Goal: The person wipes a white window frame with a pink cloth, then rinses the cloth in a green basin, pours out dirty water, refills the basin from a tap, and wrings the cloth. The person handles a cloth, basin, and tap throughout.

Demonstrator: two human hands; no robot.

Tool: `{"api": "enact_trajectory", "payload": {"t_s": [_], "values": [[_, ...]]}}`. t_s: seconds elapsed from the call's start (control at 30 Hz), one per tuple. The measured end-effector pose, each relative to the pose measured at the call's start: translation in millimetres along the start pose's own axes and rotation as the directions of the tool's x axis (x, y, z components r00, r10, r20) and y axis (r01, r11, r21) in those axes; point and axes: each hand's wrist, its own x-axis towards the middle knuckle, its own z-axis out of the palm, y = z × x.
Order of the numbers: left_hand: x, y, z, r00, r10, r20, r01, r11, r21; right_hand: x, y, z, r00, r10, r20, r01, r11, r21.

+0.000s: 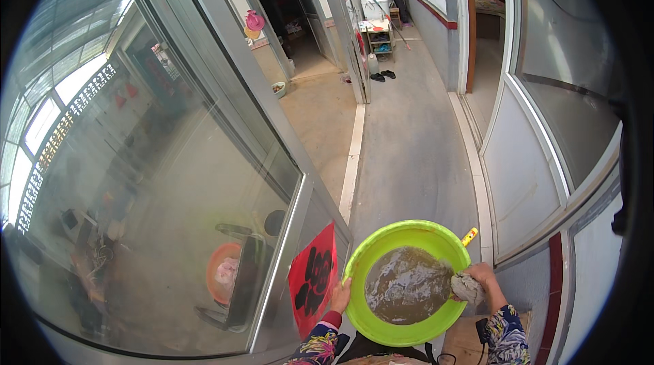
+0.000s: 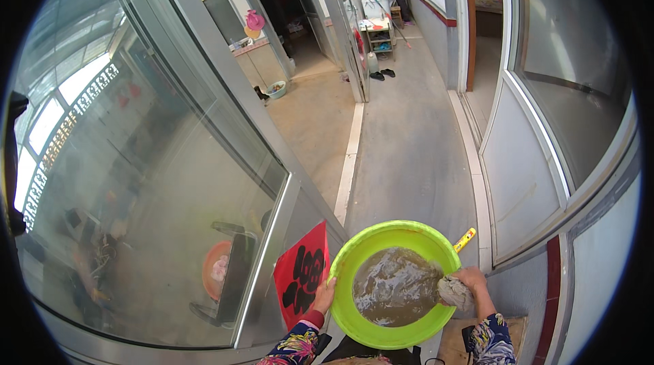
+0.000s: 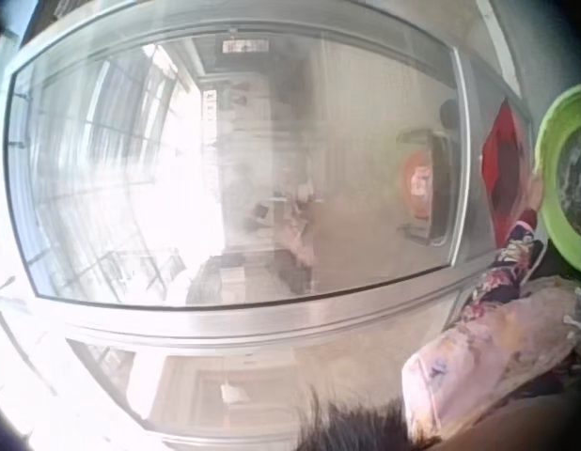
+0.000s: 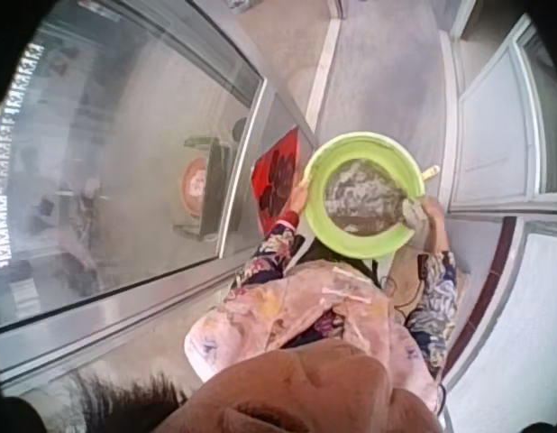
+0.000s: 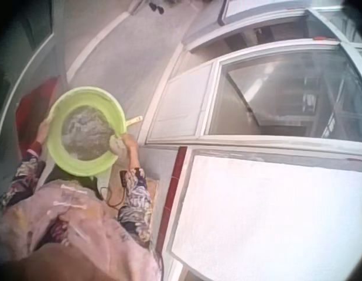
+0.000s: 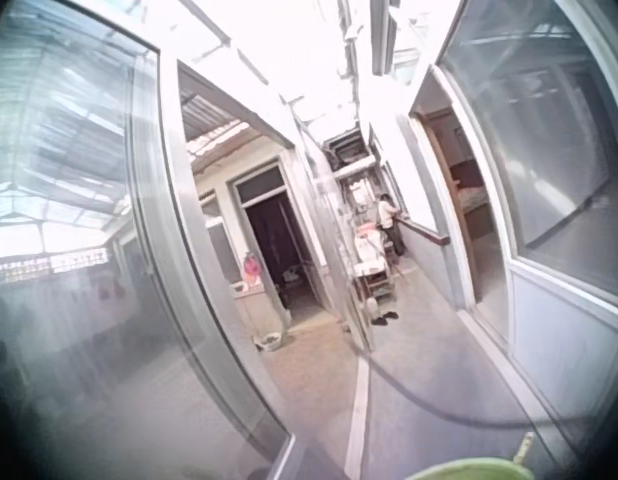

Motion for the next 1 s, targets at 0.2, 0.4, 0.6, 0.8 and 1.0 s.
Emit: {"api": "enact_trajectory", "payload": {"t_s": [0.2, 0.4, 0.6, 0.8, 1.0], "values": [[160.1, 131.9, 66.4, 0.997, 0.052, 0.054, -0.047, 0.994, -0.099, 142.3, -73.8, -138.9, 0.993, 0.112, -0.025, -0.106, 0.978, 0.179], [310.2, 223.3, 120.3, 0.998, 0.060, 0.033, -0.059, 0.998, -0.037, 295.6, -138.1, -211.4, 0.991, 0.133, 0.024, -0.134, 0.949, 0.284], [447.1, 301.9, 72.3, 0.999, -0.038, 0.004, 0.038, 0.995, -0.094, 425.6, -263.5, -246.9, 0.862, 0.016, 0.507, -0.372, 0.698, 0.611], [589.8, 323.4, 54.7, 0.974, -0.121, -0.190, 0.098, 0.987, -0.131, 601.7, -423.3, -267.9, 0.732, -0.029, 0.681, -0.508, 0.643, 0.573], [675.3, 309.1, 14.7, 0.885, -0.310, -0.348, 0.210, 0.931, -0.298, 755.7, -609.6, -236.9, 0.642, -0.056, 0.765, -0.461, 0.769, 0.443]]}}
